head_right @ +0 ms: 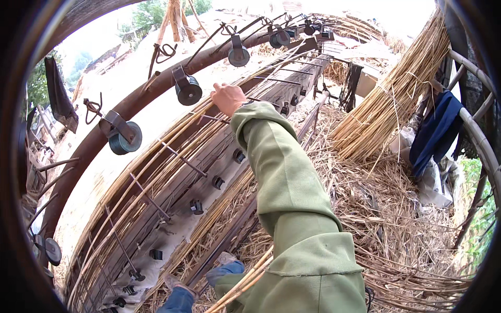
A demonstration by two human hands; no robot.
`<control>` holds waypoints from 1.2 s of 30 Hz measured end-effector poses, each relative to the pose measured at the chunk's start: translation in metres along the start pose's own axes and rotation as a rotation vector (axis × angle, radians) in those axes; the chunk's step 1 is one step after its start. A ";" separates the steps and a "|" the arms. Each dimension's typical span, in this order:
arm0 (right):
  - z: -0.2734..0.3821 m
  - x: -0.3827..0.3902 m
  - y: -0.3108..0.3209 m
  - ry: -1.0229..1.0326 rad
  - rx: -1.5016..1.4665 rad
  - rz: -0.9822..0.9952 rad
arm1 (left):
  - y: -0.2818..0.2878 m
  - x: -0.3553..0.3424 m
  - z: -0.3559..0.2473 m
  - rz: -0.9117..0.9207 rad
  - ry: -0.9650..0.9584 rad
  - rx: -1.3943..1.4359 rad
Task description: Operating a manual mechanical loom to weave reeds into a large mat.
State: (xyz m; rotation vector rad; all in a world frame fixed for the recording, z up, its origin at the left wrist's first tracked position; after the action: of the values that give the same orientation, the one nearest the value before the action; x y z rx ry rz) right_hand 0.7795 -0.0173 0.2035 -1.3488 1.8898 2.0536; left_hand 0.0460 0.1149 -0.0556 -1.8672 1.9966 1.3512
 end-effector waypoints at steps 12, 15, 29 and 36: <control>0.109 0.032 0.027 0.254 -0.462 0.079 | 0.001 0.003 0.013 -0.064 0.129 -0.021; 0.152 0.031 0.020 0.338 -0.529 0.111 | -0.002 0.001 0.004 -0.044 0.106 -0.024; 0.139 0.000 -0.030 0.160 -0.239 0.235 | 0.000 0.004 0.004 0.017 -0.001 0.017; 0.126 0.026 0.015 0.153 -0.373 0.097 | 0.002 0.010 0.021 -0.001 0.083 0.013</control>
State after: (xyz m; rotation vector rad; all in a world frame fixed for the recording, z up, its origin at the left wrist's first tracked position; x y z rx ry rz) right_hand 0.6855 0.0697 0.1840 -1.5558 1.7132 2.5164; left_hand 0.0323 0.1204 -0.0732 -1.9490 2.0371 1.2779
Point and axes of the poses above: each hand's wrist, its own x-axis away from the middle knuckle, its own y-axis out of the back of the hand, z = x × y, the point moved 10 cm from there along -x, towards the middle knuckle, and after that the axes turned 14 degrees about -y, right-handed, at the moved point
